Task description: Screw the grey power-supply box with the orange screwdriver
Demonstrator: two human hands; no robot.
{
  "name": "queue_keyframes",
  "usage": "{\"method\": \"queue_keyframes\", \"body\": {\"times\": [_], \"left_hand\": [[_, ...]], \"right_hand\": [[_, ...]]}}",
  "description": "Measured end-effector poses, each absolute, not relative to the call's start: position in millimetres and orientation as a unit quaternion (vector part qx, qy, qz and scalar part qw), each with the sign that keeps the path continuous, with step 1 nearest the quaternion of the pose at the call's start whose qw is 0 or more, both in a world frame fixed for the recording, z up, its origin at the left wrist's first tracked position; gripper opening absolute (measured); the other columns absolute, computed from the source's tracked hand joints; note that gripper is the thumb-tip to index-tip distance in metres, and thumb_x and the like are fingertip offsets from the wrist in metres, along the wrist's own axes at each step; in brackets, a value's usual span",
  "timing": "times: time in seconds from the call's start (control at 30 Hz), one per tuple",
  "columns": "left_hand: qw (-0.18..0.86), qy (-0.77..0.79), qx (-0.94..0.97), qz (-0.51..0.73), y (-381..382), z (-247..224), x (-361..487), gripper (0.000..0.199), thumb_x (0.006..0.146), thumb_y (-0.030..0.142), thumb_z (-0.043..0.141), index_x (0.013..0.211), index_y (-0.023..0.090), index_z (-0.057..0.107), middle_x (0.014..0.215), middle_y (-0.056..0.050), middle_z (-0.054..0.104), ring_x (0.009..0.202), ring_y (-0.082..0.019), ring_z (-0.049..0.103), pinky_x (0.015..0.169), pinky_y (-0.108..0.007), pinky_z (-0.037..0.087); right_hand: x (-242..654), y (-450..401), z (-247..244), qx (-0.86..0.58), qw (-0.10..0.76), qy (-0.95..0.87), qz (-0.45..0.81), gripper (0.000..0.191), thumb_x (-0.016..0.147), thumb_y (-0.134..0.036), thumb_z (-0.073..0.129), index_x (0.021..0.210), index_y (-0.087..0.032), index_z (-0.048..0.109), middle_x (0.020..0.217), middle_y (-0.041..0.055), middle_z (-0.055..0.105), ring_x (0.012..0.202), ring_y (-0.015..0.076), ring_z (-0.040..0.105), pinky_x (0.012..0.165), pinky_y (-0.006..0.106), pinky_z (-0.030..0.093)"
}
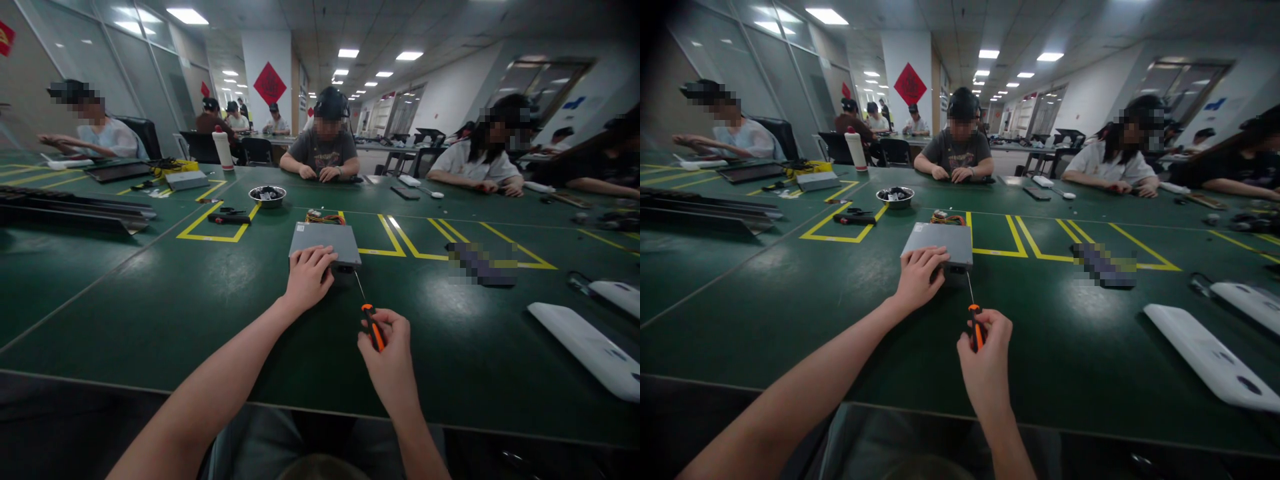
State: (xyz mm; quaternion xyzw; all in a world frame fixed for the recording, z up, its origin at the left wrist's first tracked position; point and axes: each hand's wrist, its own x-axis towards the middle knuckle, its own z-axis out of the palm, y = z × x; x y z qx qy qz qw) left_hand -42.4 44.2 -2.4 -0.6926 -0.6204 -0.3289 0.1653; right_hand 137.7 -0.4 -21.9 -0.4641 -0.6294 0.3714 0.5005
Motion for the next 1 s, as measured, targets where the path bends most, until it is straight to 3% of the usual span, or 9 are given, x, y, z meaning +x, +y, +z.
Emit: {"method": "queue_keyframes", "body": {"times": [0.13,0.37,0.47,0.63,0.77,1.0], "left_hand": [[0.167,-0.623,-0.691,-0.327,45,-3,-43,0.03,0.081,0.019,0.046,0.109,0.027,0.053,0.123,0.0,0.055,0.115,-0.02,0.043,0.093,-0.04,0.028],[0.167,-0.624,-0.69,-0.325,45,-3,-42,0.029,0.082,0.02,0.045,0.109,0.027,0.052,0.123,0.001,0.054,0.116,-0.02,0.042,0.094,-0.039,0.027],[0.166,-0.625,-0.691,-0.324,45,-3,-41,0.029,0.082,0.02,0.045,0.109,0.026,0.052,0.124,0.001,0.054,0.116,-0.02,0.042,0.094,-0.039,0.027],[0.162,-0.624,-0.694,-0.322,44,-2,-41,0.03,0.081,0.02,0.045,0.109,0.026,0.052,0.124,0.0,0.054,0.116,-0.021,0.042,0.094,-0.04,0.027],[0.157,-0.626,-0.693,-0.322,44,-1,-41,0.031,0.081,0.018,0.045,0.11,0.026,0.052,0.124,0.0,0.054,0.116,-0.021,0.042,0.094,-0.041,0.027],[0.155,-0.625,-0.692,-0.326,45,-2,-41,0.032,0.08,0.017,0.045,0.11,0.027,0.052,0.124,0.001,0.054,0.116,-0.021,0.042,0.094,-0.041,0.027]], "right_hand": [[131,-10,-19,-0.455,0.477,-0.715,0.232,0.021,0.071,-0.011,0.046,0.09,-0.021,0.044,0.102,0.0076,0.041,0.094,0.0193,0.051,0.079,0.039,0.047],[143,-7,-16,-0.47,0.46,-0.752,0.054,0.023,0.086,-0.022,0.041,0.106,-0.02,0.052,0.102,0.0096,0.055,0.095,0.0199,0.055,0.076,0.034,0.048],[146,-4,-14,-0.462,0.465,-0.754,0.041,0.023,0.088,-0.023,0.039,0.104,-0.021,0.055,0.099,0.0079,0.058,0.091,0.0179,0.057,0.076,0.032,0.048],[140,-1,-16,-0.476,0.453,-0.749,0.08,0.016,0.084,-0.032,0.047,0.091,-0.021,0.055,0.095,0.0096,0.051,0.085,0.02,0.056,0.06,0.031,0.05],[134,-4,-19,-0.478,0.449,-0.751,0.077,0.011,0.081,-0.025,0.047,0.089,-0.02,0.052,0.096,0.0103,0.045,0.081,0.0202,0.055,0.051,0.029,0.048],[142,-6,-11,-0.501,0.423,-0.755,0.011,0.019,0.085,-0.028,0.044,0.099,-0.021,0.054,0.09,0.0076,0.056,0.077,0.0184,0.057,0.056,0.028,0.046]]}}
